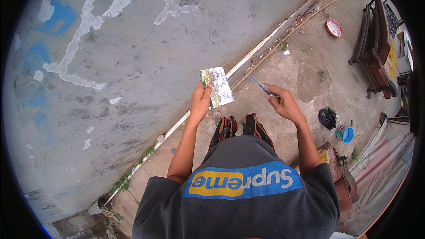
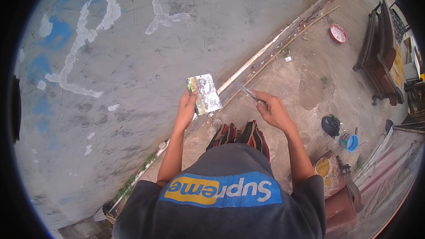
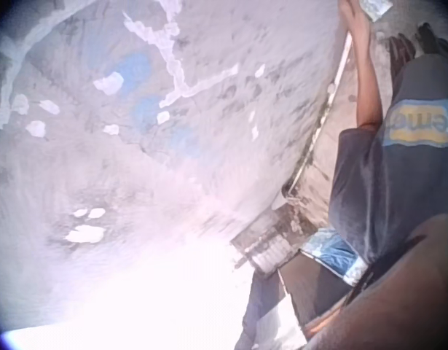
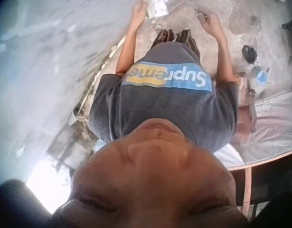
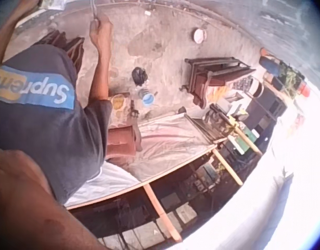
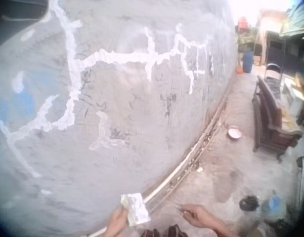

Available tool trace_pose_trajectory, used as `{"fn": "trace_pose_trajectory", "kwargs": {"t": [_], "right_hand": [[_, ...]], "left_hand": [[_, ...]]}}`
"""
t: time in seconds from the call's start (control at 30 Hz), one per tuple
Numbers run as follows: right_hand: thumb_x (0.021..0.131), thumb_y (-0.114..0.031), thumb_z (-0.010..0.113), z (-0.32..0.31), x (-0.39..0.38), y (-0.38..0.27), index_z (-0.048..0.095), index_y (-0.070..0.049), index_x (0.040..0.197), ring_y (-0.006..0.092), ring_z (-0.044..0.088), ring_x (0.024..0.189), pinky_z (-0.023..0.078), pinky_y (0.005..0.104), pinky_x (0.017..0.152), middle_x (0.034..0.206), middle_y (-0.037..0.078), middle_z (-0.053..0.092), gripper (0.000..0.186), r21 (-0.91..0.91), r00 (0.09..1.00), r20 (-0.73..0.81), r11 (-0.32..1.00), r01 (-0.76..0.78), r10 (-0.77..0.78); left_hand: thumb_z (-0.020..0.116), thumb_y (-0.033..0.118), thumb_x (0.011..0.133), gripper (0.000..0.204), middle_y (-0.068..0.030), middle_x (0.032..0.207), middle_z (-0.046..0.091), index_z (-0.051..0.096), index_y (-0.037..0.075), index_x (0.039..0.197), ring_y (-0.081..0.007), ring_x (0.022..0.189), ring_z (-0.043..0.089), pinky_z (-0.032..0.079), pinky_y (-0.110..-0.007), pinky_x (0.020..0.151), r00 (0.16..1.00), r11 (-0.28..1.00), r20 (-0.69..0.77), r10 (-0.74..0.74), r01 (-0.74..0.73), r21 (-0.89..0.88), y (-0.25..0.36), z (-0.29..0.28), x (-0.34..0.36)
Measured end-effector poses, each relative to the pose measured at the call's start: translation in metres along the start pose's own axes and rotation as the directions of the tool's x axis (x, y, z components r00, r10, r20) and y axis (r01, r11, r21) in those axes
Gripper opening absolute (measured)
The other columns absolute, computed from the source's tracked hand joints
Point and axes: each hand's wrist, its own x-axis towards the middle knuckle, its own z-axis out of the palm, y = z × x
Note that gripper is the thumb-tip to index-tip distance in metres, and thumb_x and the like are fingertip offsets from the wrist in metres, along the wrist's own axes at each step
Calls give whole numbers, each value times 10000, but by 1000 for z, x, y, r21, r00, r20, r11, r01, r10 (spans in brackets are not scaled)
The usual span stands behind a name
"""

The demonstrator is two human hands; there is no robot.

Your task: The person uses a putty knife to apply white wall compound to a concrete wall, repeatedly scooping compound from a small metal tray and smoothing it onto the surface. The person works methodically across different sections of the wall.

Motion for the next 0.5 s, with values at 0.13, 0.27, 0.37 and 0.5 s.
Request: {"fn": "trace_pose_trajectory", "kwargs": {"t": [0.13, 0.27, 0.37, 0.5], "right_hand": [[876, -61, 586, 12, 6, -46, 685, -101, 1193, 315, 629, 706, 516, 397, 620, 815, 154, 622, 335, -425, 976, 55, 880, 213, -210], [844, -32, 617, 28, 14, -50, 692, -104, 1174, 324, 628, 716, 506, 415, 613, 807, 126, 609, 346, -504, 962, 73, 823, 264, -264], [840, -38, 617, 33, 19, -52, 695, -112, 1166, 321, 627, 710, 506, 419, 609, 792, 127, 600, 343, -532, 958, 65, 803, 269, -278], [833, -49, 612, 37, 21, -54, 695, -122, 1172, 313, 633, 717, 514, 413, 606, 783, 122, 597, 357, -554, 952, 110, 777, 298, -287]], "left_hand": [[459, 131, 987, 250, -199, 653, 584, 547, -56, 1128, -297, 575, 590, 437, -408, 575, 999, 942, -6, 47, -43, 332, 32, 10, -7], [472, 111, 972, 208, -213, 605, 556, 546, -63, 1058, -346, 514, 573, 408, -437, 522, 998, 933, -22, 60, -49, 356, 41, 19, -12], [477, 105, 969, 188, -217, 591, 553, 533, -70, 1008, -349, 503, 574, 402, -439, 508, 1000, 923, -13, 17, -10, 383, 42, 20, -13], [479, 104, 968, 181, -219, 572, 545, 516, -72, 952, -355, 493, 573, 399, -441, 501, 1000, 917, -11, 18, -12, 399, 45, 18, -16]]}}
